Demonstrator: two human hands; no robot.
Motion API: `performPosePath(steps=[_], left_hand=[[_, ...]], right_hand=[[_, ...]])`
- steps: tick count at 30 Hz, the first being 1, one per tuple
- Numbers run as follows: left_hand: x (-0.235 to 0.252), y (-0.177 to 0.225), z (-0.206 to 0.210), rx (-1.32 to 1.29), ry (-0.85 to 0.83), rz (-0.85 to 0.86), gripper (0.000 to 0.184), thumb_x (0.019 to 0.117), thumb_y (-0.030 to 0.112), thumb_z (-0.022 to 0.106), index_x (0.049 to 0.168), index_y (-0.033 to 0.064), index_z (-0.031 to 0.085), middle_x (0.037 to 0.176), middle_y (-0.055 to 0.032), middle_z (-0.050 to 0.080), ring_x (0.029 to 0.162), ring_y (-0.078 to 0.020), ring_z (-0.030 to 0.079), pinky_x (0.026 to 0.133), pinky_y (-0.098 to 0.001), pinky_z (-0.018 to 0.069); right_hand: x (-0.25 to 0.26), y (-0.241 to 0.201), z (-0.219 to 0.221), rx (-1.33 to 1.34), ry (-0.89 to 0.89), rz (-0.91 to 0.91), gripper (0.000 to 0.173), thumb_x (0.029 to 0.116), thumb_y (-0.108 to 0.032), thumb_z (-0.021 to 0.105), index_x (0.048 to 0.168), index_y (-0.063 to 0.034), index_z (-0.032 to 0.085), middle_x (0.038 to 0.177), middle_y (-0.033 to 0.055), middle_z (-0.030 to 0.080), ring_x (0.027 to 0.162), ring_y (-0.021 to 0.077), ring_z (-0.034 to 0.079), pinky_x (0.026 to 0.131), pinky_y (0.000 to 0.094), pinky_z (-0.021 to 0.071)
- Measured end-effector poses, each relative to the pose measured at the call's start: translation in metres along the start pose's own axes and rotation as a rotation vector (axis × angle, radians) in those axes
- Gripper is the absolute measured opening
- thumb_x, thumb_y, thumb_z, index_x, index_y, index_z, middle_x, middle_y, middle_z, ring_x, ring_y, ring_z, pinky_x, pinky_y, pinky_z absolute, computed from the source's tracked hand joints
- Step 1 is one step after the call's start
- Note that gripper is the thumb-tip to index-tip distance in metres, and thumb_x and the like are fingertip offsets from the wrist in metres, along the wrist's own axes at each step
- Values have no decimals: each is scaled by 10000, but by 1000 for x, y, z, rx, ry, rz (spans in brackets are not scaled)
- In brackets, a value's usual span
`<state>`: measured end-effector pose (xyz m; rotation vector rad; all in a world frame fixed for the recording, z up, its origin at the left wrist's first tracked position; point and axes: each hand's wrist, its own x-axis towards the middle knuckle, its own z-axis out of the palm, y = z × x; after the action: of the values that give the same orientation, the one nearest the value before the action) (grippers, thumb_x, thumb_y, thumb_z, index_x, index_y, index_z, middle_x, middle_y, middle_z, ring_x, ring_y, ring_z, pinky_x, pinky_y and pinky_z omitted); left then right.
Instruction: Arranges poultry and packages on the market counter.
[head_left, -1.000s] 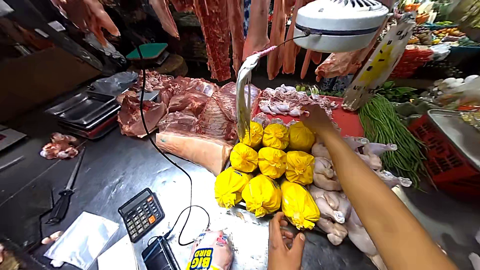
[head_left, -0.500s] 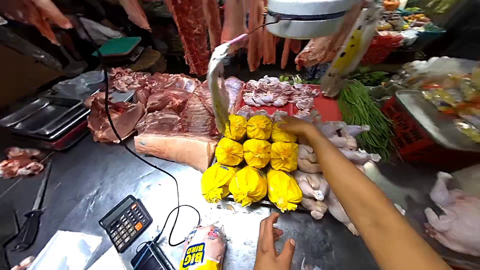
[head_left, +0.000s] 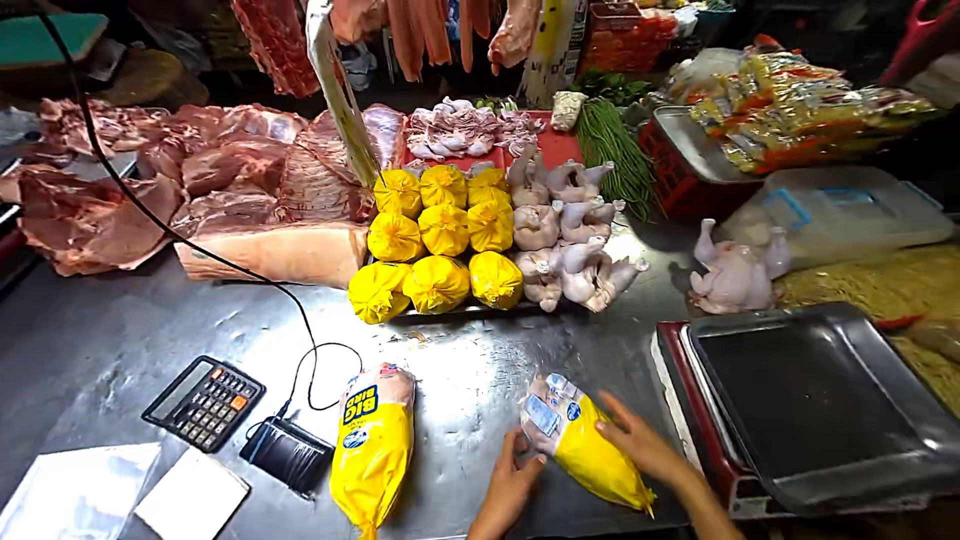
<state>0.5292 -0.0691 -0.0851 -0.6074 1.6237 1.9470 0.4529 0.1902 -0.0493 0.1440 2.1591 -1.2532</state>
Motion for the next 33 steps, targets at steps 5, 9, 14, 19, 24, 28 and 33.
performPosePath(steps=[5,9,14,19,24,28,33], left_hand=[[12,-17,29,-249,96,44,867,958,139,670,1626,54,123,1441,-285,499,1168,-373,640,896,-527,589],[20,-10,30,-306,147,39,677,1004,184,630,1548,-38,295,1401,-288,531,1161,-339,616,937,-480,541],[16,-1,34,-281,168,66,566,954,274,698,1391,-13,483,1245,-226,621,1090,-298,635,896,-471,546],[-31,52,42,-335,259,282,727,857,321,726,1436,-6,432,1227,-172,627,1008,-249,672,825,-428,586],[-66,112,38,-632,171,472,844,929,719,514,1497,106,396,1204,-94,712,1060,-190,716,899,-402,616],[-47,131,57,-911,137,633,676,1076,584,152,1183,168,674,1029,-42,777,968,-141,749,848,-357,636],[-28,142,39,-567,335,664,670,1077,545,141,1292,91,585,1085,-29,757,1016,-91,720,912,-304,606]], right_hand=[[-10,22,39,238,80,48,797,960,-486,621,1587,-74,354,1480,237,524,1330,331,557,1113,520,458],[-11,23,57,324,90,-27,867,938,-536,618,1610,-87,304,1561,172,462,1407,239,498,1172,452,423],[-4,22,72,436,164,-127,777,887,-465,675,1503,-41,467,1344,142,650,1183,191,662,1025,399,552],[-41,-37,37,456,111,-366,878,848,-456,700,1517,32,407,1365,138,631,1172,141,660,987,335,573],[-32,-76,0,528,12,-743,754,942,-543,654,1502,-90,431,1300,12,644,1112,129,638,877,294,560],[-14,-83,24,750,-347,-536,906,941,-666,574,1568,-76,291,1440,33,571,1261,73,592,1070,309,517],[-13,-112,33,991,-343,-542,254,1026,-447,524,1046,-294,727,979,-140,776,954,-43,706,887,208,587]])
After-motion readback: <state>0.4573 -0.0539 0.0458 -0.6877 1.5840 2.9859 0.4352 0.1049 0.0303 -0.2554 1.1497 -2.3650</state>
